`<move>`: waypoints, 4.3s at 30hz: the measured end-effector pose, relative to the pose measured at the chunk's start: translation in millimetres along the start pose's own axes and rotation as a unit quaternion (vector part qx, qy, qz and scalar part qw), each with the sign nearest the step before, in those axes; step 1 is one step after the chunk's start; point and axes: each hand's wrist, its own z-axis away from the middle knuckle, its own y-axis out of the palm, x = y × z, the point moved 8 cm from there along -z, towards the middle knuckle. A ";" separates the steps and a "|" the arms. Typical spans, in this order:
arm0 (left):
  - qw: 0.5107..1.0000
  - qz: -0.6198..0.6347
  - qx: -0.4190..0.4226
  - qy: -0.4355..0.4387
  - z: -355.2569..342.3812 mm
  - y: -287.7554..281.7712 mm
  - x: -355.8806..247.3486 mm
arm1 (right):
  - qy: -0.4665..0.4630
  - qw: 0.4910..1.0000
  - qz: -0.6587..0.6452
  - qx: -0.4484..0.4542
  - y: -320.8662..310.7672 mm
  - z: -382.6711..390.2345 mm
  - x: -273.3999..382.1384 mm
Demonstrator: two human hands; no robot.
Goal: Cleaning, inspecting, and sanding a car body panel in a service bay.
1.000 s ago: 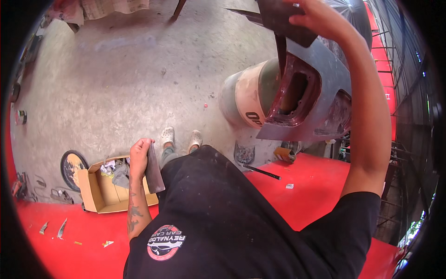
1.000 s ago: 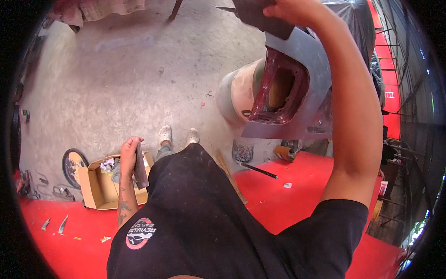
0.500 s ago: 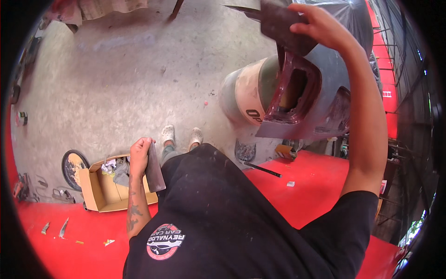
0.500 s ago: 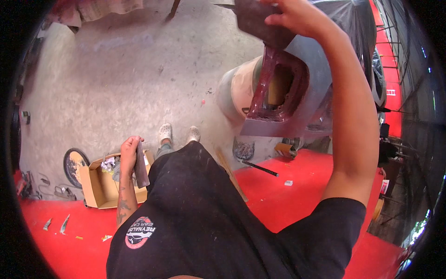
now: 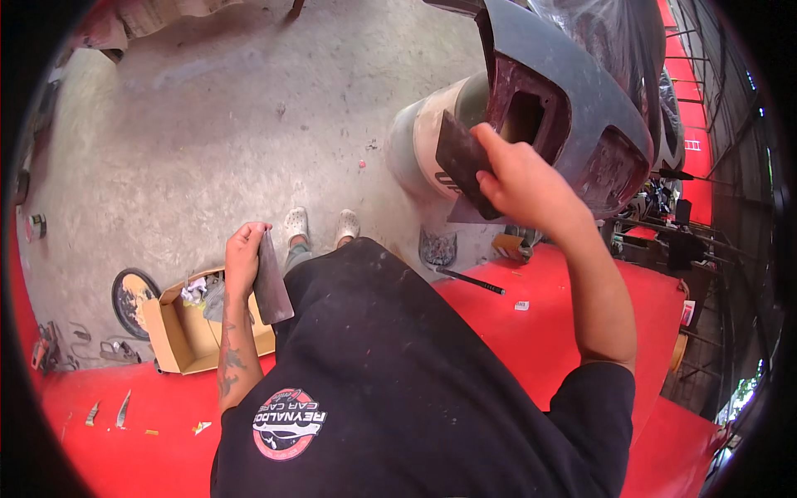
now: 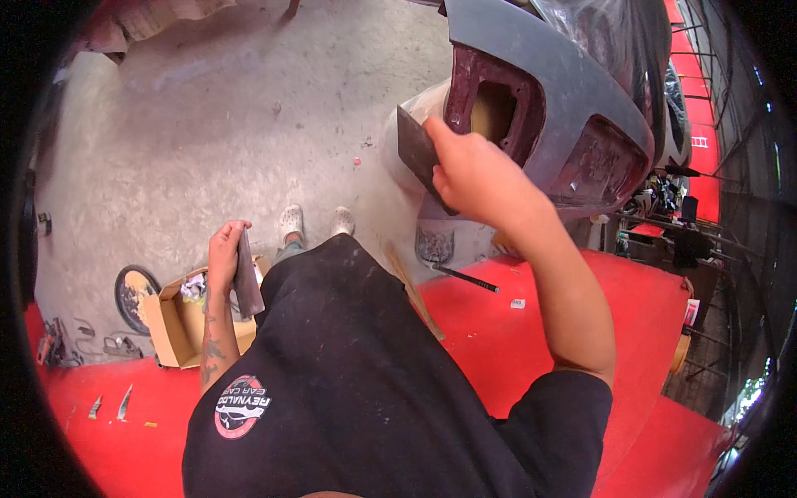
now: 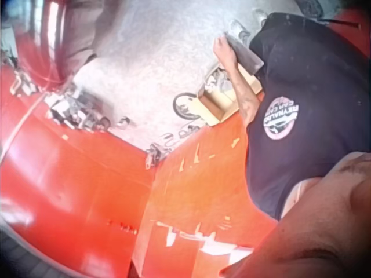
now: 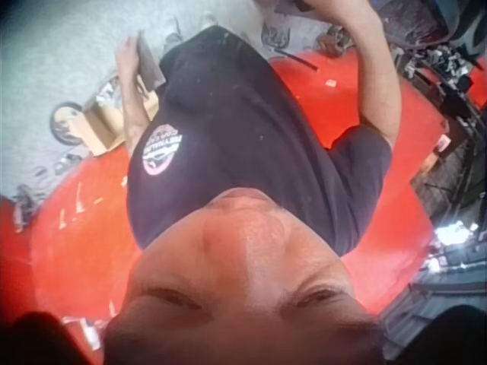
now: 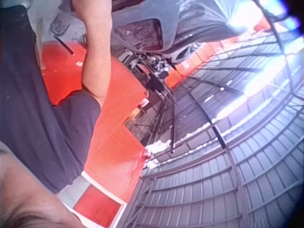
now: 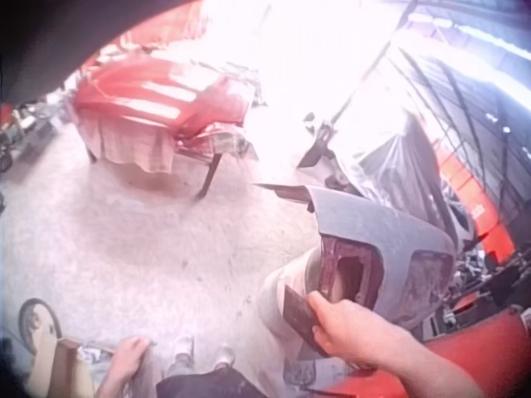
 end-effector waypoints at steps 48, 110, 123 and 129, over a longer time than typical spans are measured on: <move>0.988 0.140 0.059 -0.014 -51.1 19.9 -86.2 | 0.084 0.848 -0.140 -0.504 14.9 -6.5 -0.4; 0.981 -0.024 0.192 -0.010 -300.2 -93.9 -301.5 | 0.313 0.675 0.068 -0.665 -38.1 -115.8 15.2; 0.981 -0.045 0.187 0.002 -293.8 -89.5 -308.3 | 0.299 0.675 0.034 -0.674 -32.8 -119.2 3.4; 0.976 -0.055 0.211 0.001 -297.9 -93.0 -297.6 | 0.284 0.752 0.006 -0.594 -28.0 -176.4 -13.0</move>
